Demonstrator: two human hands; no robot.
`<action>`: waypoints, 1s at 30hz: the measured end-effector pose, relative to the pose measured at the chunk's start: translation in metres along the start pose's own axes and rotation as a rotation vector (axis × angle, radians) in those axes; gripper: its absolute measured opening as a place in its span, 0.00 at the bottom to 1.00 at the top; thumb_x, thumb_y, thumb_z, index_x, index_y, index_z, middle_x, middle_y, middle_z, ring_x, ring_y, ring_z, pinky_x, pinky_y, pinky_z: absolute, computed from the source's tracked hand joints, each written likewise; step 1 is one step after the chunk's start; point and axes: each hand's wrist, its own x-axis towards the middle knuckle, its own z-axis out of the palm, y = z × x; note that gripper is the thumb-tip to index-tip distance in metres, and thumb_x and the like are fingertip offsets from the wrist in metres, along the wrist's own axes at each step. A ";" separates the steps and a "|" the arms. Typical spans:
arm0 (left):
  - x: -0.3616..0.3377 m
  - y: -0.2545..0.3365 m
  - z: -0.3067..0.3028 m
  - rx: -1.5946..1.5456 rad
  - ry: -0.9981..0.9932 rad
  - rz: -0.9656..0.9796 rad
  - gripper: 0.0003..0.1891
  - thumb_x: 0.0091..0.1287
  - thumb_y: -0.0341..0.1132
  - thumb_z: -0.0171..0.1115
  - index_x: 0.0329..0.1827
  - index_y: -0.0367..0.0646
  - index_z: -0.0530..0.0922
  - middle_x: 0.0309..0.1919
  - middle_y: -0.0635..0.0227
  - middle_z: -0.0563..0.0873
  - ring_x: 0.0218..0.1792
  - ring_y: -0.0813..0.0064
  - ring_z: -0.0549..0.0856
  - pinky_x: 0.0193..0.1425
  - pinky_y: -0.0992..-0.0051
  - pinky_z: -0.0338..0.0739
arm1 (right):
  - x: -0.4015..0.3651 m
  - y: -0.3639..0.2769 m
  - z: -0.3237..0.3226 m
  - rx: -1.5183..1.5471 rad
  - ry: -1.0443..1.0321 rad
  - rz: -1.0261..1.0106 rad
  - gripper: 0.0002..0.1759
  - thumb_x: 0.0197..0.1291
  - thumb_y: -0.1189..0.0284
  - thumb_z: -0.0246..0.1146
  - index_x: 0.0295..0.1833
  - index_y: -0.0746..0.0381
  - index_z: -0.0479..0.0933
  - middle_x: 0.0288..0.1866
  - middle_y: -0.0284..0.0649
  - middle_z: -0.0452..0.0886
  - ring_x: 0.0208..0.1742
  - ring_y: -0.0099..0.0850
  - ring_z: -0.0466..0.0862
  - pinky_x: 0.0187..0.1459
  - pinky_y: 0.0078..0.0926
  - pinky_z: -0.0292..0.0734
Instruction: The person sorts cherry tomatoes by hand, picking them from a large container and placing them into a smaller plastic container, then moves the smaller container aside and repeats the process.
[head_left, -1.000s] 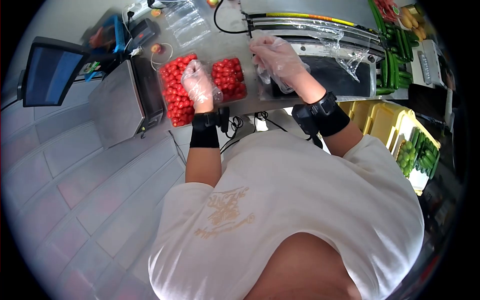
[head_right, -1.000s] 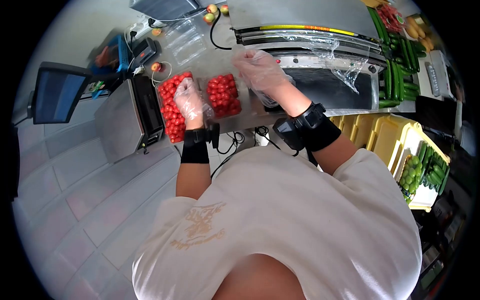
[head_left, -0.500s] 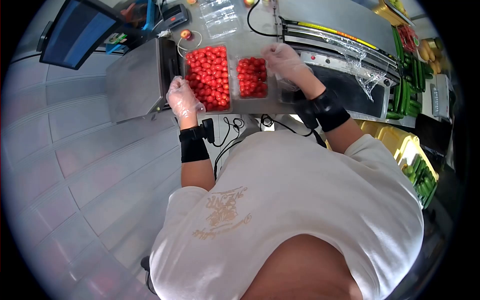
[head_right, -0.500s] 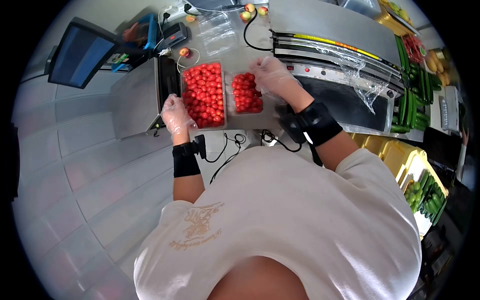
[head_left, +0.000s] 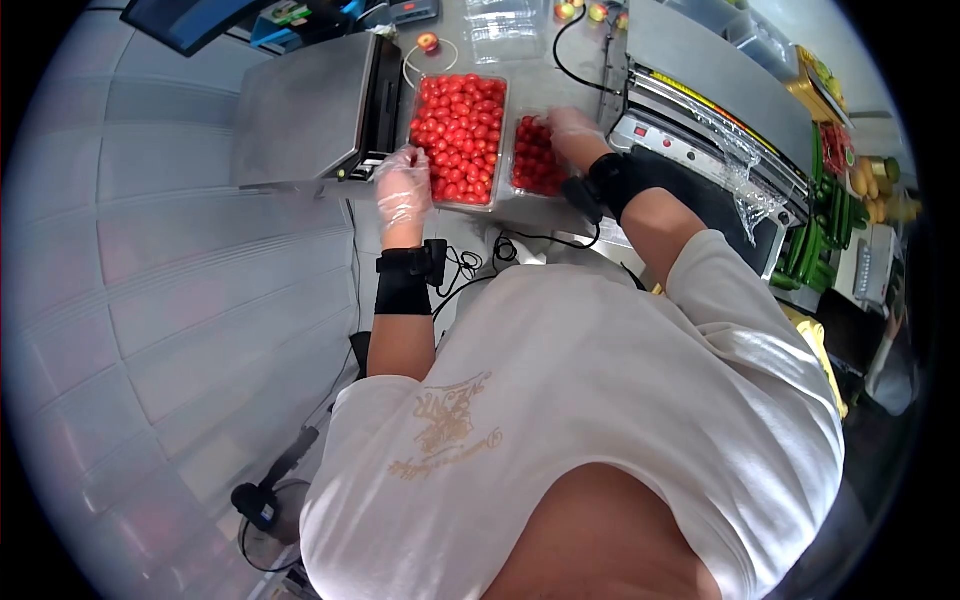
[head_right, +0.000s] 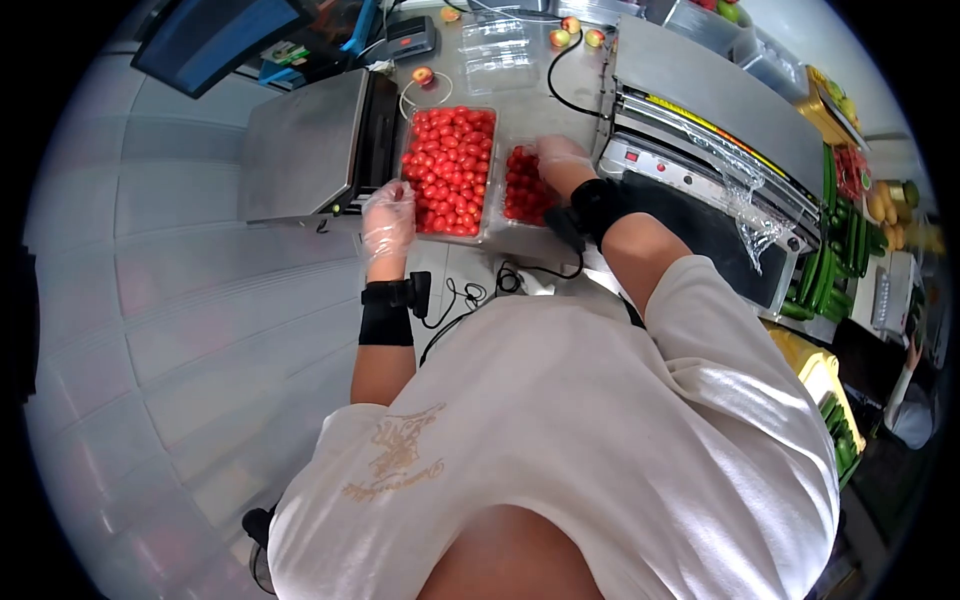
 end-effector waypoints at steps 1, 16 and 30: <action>-0.003 0.001 0.002 0.040 0.033 0.090 0.13 0.67 0.38 0.63 0.44 0.36 0.85 0.37 0.49 0.88 0.39 0.50 0.87 0.46 0.62 0.80 | -0.005 -0.003 -0.003 -0.005 0.025 -0.030 0.13 0.52 0.75 0.67 0.45 0.58 0.85 0.45 0.53 0.85 0.49 0.50 0.85 0.49 0.42 0.82; -0.025 0.009 0.019 0.216 0.025 0.104 0.15 0.65 0.41 0.66 0.48 0.41 0.85 0.47 0.51 0.86 0.48 0.49 0.85 0.55 0.58 0.79 | -0.006 0.004 -0.040 -0.085 0.371 -0.284 0.10 0.59 0.69 0.62 0.40 0.64 0.82 0.40 0.52 0.84 0.44 0.50 0.84 0.46 0.42 0.79; -0.018 0.020 0.030 0.429 -0.126 0.060 0.13 0.69 0.43 0.59 0.50 0.46 0.80 0.53 0.54 0.81 0.49 0.47 0.84 0.50 0.53 0.80 | -0.060 0.016 -0.089 0.536 0.550 -0.650 0.08 0.66 0.73 0.59 0.39 0.68 0.77 0.33 0.33 0.82 0.33 0.25 0.80 0.34 0.26 0.75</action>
